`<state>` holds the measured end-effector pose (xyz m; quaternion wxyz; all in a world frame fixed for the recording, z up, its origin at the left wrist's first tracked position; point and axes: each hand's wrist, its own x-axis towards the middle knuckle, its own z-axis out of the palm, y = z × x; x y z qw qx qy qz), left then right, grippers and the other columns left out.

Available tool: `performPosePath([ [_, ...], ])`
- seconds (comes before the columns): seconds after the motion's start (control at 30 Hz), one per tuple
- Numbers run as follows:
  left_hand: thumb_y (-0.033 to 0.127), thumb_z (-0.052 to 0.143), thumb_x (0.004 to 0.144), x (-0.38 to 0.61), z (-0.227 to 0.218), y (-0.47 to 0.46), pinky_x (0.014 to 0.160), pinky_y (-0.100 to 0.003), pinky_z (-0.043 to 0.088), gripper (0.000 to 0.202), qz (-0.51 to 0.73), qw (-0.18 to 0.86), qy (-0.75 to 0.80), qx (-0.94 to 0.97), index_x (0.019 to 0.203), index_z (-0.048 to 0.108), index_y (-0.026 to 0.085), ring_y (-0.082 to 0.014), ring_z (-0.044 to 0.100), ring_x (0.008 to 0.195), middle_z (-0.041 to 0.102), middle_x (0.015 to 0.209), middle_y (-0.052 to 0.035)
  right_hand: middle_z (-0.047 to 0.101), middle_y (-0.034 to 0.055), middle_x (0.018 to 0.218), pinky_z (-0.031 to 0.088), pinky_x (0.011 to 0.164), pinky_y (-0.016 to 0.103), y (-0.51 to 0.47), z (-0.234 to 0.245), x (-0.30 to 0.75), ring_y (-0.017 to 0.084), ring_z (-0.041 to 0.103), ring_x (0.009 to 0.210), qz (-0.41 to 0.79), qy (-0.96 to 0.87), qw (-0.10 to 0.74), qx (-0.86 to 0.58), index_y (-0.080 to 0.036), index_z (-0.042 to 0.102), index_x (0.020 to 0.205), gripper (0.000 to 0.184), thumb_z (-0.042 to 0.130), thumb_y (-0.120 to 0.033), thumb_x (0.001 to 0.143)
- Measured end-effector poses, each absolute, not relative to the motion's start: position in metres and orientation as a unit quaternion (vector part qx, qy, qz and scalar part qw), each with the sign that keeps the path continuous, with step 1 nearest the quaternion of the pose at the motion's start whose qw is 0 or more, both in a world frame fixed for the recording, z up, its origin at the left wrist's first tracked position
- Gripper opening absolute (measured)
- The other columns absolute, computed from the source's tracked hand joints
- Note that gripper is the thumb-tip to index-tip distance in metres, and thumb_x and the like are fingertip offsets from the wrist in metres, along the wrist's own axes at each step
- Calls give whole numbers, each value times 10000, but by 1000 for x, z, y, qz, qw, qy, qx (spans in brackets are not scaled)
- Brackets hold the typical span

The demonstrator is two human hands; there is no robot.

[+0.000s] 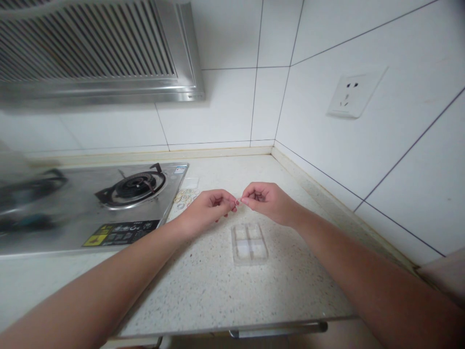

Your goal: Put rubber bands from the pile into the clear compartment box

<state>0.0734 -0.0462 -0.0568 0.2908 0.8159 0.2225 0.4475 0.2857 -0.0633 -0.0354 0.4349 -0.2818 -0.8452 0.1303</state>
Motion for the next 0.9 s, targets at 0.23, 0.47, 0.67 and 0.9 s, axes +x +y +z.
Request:
performPosePath([
  [0.23, 276, 581, 825, 75, -56, -47, 528, -207, 373, 165, 448, 288, 225, 816, 898, 648, 144, -91, 494, 599, 644, 813, -29, 546, -12, 647, 354, 521, 231, -63, -36, 286, 94, 461, 583, 131, -842, 438, -286, -154, 622, 816, 202, 660, -353, 822],
  [0.47, 265, 580, 828, 75, -54, -53, 542, -216, 374, 154, 452, 288, 222, 814, 887, 651, 142, -94, 497, 612, 644, 809, -27, 549, -13, 649, 357, 518, 229, -63, -36, 288, 93, 467, 582, 124, -841, 439, -291, -159, 615, 812, 208, 669, -360, 821],
  [0.67, 266, 575, 840, 75, -55, -53, 549, -216, 381, 159, 449, 285, 220, 818, 889, 652, 136, -90, 497, 607, 644, 806, -26, 545, -12, 654, 358, 525, 233, -63, -36, 288, 92, 466, 590, 108, -845, 435, -291, -157, 616, 808, 217, 665, -368, 826],
  [0.9, 289, 584, 846, 74, -56, -50, 528, -209, 372, 172, 446, 288, 212, 821, 894, 646, 136, -91, 494, 610, 636, 802, -26, 530, -16, 645, 346, 515, 233, -62, -37, 288, 90, 447, 579, 104, -844, 432, -300, -160, 602, 799, 218, 660, -369, 821],
])
